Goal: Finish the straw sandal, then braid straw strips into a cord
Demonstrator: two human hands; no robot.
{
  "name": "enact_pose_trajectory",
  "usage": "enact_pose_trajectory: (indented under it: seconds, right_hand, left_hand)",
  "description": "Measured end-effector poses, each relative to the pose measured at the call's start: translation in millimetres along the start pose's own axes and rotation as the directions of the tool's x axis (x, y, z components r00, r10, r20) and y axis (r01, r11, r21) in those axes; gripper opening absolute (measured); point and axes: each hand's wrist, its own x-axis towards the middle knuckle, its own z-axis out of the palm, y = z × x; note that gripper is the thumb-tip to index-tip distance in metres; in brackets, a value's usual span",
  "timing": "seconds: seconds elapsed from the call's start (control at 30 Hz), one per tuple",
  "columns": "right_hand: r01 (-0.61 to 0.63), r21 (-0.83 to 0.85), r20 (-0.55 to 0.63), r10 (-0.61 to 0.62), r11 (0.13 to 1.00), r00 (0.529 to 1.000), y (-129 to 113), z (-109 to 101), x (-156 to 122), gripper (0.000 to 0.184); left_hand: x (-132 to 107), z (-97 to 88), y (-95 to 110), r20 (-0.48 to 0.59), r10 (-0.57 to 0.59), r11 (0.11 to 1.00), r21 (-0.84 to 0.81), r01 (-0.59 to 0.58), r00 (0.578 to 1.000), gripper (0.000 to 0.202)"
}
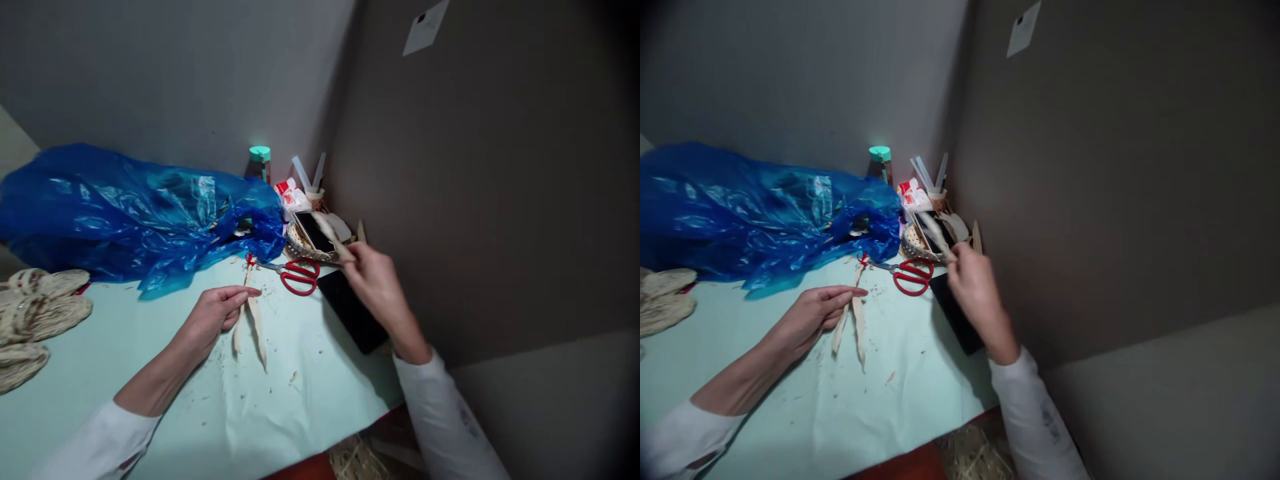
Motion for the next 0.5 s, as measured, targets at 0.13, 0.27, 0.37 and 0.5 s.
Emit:
enact_pose_trajectory:
  seconds: [0.13, 0.27, 0.37, 0.5]
  right_hand:
    - [-0.121, -0.369, -0.224, 0.038, 0.921, 0.974, 20, -22, 6, 0.022]
    - [-0.042, -0.217, -0.267, -0.018, 0.975, 0.964, -1, -16, 3, 0.018]
    - [0.11, 0.258, -0.022, -0.108, 0.96, 0.994, -29, 2, -2, 0.026]
    - [0.001, 0.63, 0.4, -0.326, 0.776, 0.857, -60, 45, -11, 0.037]
  left_hand:
    - [-5, 3.6, 3, -0.01, 0.036, 0.995, -0.089, -0.037, 0.999, 0.059]
    - [-5, 3.9, 2, -0.051, 0.048, 0.983, -0.173, -0.057, 0.998, 0.054]
    - [-3, 1.8, 1, -0.057, 0.02, 0.985, -0.167, -0.03, 0.998, 0.036]
    - [-1, -1.1, 1, -0.036, -0.004, 0.987, -0.162, -0.002, 0.999, 0.033]
